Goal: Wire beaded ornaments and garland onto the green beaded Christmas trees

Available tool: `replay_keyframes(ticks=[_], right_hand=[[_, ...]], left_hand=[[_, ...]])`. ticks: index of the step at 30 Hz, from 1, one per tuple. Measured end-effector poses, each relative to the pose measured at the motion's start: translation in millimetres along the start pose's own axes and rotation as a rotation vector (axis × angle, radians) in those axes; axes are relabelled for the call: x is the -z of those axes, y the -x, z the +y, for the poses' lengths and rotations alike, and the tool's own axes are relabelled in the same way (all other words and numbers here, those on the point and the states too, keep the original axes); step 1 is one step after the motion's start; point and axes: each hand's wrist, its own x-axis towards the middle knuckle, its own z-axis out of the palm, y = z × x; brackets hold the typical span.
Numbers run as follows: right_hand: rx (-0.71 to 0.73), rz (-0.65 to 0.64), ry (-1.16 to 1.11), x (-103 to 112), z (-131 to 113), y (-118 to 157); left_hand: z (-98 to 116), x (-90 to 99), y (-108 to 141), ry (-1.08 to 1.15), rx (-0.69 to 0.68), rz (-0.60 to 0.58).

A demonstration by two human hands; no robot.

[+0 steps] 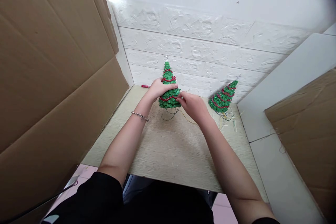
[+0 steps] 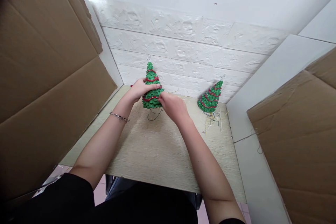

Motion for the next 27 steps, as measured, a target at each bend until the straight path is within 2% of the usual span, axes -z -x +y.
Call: replay_keyframes(ticks=[5, 12, 17, 22, 27], right_hand=[[0.021, 0.027, -0.032, -4.2, 1.3, -1.8], [0.012, -0.041, -0.256, -6.8, 3.1, -4.8], [0.069, -0.074, -0.260, -5.0, 6.3, -3.7], [0.052, -0.117, -0.249, -3.9, 6.2, -3.0], [0.055, -0.074, -0.194, -4.9, 4.6, -1.7]], left_hand=[[-0.8, 0.4, -0.1, 0.018, -0.020, 0.001], [-2.3, -0.8, 0.1, 0.015, -0.015, 0.009], [-5.9, -0.9, -2.5, -0.014, -0.017, 0.074], [-8.3, -0.9, -4.3, -0.008, -0.013, 0.058], [-6.7, -1.7, -2.9, 0.022, -0.006, 0.030]])
